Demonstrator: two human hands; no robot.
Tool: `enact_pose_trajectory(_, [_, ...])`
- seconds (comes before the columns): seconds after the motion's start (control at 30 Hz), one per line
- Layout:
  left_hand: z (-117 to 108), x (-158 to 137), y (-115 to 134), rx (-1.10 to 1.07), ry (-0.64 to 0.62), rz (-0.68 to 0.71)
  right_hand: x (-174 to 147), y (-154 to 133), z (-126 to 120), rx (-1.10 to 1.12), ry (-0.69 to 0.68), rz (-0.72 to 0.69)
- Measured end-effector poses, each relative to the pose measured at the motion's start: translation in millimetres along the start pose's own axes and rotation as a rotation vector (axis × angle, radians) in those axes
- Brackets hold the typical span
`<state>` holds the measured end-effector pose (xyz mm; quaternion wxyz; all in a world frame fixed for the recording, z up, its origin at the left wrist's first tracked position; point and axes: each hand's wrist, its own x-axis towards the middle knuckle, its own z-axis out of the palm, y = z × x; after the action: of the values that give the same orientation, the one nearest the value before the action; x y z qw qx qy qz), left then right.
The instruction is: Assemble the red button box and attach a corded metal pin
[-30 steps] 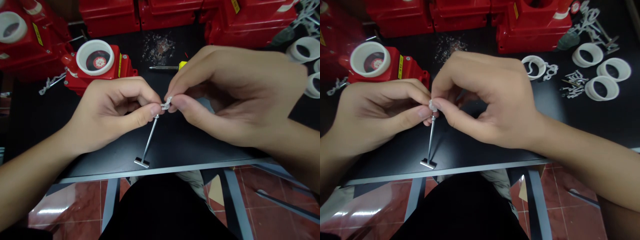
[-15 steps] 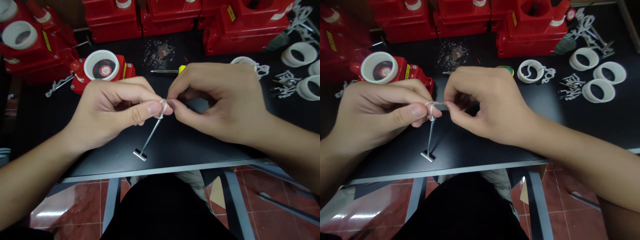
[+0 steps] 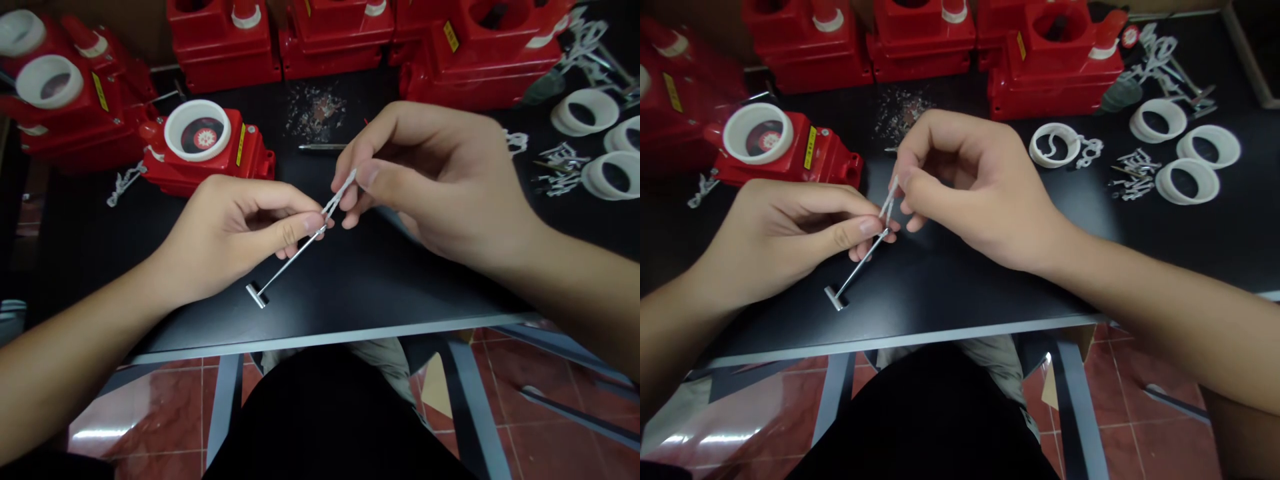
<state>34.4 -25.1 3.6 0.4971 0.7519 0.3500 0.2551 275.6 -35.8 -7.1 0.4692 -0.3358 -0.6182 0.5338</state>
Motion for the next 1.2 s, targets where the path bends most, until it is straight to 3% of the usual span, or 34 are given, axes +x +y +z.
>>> enact_pose_trajectory(0.27, [3.5, -1.0, -4.6, -0.077, 0.001, -0.063, -0.6, -7.3, 3.2, 0.034, 0.017, -0.025])
enact_pose_trajectory(0.6, [5.4, -4.4, 6.0, -0.105, 0.13, -0.162, -4.6, -12.3, 4.0, -0.091, 0.103, -0.185])
enact_pose_trajectory(0.93, [4.1, -8.1, 15.5, -0.111, 0.217, -0.178, -1.7, -12.5, 3.2, -0.039, 0.103, -0.149])
enact_pose_trajectory(1.2, [2.1, -12.7, -1.4, 0.189, 0.27, 0.077, -1.7, -10.0, 4.0, 0.006, 0.178, -0.194])
